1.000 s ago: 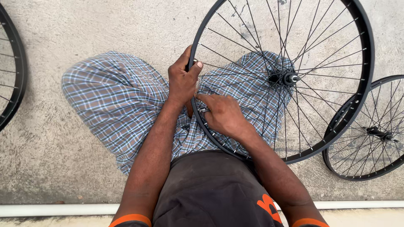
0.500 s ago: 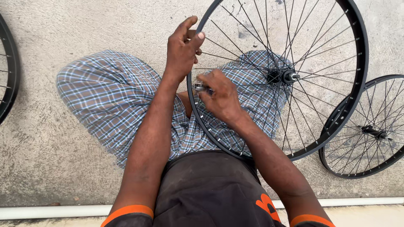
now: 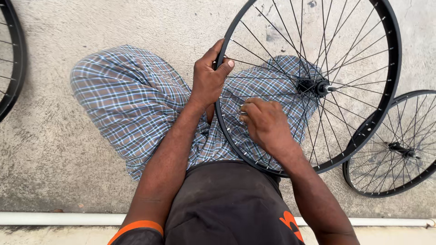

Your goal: The person sits on the floor and uses a spoke wrench to tighten the nipples on a bicycle wheel. They rotate the wheel to access different spokes and continue adjusting tension across the rim.

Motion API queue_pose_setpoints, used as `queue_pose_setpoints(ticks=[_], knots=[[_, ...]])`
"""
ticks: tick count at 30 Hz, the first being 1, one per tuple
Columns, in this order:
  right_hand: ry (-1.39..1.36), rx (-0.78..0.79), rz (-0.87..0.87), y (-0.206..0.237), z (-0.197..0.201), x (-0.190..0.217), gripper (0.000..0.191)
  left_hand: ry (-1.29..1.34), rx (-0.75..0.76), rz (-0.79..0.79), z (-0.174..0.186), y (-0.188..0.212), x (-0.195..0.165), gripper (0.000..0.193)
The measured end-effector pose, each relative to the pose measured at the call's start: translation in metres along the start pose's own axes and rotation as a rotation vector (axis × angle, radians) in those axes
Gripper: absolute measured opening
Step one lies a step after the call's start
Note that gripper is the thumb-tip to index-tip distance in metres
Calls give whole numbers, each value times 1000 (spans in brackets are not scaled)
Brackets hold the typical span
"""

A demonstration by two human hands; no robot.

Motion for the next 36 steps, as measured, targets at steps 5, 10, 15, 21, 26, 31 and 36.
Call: queue_pose_setpoints(ticks=[5,10,15,21,26,31,36], knots=[[-32,71,-33,-8,-21,10,14,33,2,-8,1,1,-1,59],[-213,42,102,-6,-18,13,17,-23,-9,-28,4,2,1,58],[-194,4,-2,-1,-18,-5,35,12,-7,-50,-1,2,-1,58],[216,367,-252,-13,-77,-22,15,-56,-21,-9,3,2,1,58],[-101,212,28,-5,-34,-3,25,-105,1,-53,1,2,-2,58],[-43,201,-226,-8,-51,-16,20,-133,1,-30,0,1,0,59],[244,351,-265,-16,-75,-15,21,-99,-7,-52,3,2,-3,58]])
Point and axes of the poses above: each hand's wrist, its own y-axis away from the middle knuckle, its own z-axis out of the back of the hand, x = y × z, the point moved 10 cm from there along -y, towards the middle knuckle, and after that the axes turned 7 degrees about -z, right-handed, at the moved point
